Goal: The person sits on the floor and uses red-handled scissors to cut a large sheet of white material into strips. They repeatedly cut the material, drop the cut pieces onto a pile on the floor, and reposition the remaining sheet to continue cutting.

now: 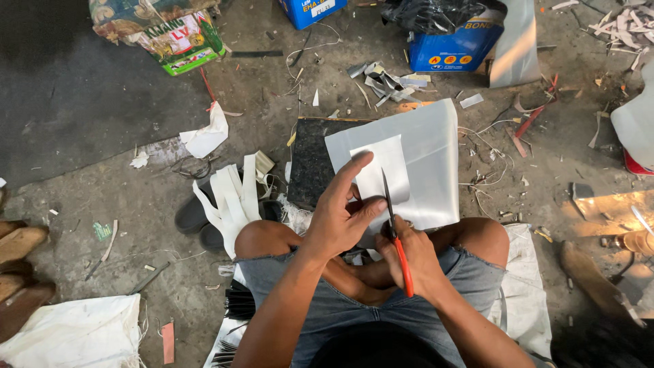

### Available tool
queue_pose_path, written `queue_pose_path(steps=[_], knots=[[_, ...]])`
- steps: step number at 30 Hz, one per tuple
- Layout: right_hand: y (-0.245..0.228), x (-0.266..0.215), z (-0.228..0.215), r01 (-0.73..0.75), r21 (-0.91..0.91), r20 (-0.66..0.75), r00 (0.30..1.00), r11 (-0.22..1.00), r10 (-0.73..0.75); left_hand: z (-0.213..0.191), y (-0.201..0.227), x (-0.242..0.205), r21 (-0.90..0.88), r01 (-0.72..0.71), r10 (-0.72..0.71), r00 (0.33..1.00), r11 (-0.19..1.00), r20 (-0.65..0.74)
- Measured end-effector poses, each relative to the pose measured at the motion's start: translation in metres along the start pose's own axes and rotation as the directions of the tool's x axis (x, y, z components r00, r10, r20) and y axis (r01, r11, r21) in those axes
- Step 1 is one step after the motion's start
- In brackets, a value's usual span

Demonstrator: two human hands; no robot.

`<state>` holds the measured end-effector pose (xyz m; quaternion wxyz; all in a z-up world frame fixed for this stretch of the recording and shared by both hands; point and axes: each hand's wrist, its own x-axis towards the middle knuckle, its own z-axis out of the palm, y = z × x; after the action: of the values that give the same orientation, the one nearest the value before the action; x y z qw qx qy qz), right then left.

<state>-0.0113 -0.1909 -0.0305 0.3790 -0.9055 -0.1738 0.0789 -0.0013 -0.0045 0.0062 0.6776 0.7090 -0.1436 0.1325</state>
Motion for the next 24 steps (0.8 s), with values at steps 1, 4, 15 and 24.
queue_pose_path(steps=[1, 4, 15, 24], knots=[[0.000, -0.002, 0.001, -0.024, 0.036, -0.003, 1.000, 0.999, 0.024, 0.000, 0.000, -0.001, -0.015, -0.010, 0.010, 1.000, 1.000, 0.005], [-0.002, -0.006, 0.004, -0.123, 0.117, 0.004, 0.992, 0.986, 0.123, 0.001, 0.001, -0.001, -0.042, -0.012, 0.012, 1.000, 0.999, 0.012], [-0.001, -0.007, 0.010, 0.033, 0.093, -0.045, 0.999, 0.995, -0.029, -0.001, 0.007, -0.001, -0.032, 0.091, -0.096, 0.979, 0.995, -0.178], [-0.016, 0.006, 0.005, 0.025, 0.078, -0.041, 0.999, 0.997, -0.022, 0.002, 0.009, -0.011, 0.017, 0.104, -0.100, 0.982, 0.994, -0.163]])
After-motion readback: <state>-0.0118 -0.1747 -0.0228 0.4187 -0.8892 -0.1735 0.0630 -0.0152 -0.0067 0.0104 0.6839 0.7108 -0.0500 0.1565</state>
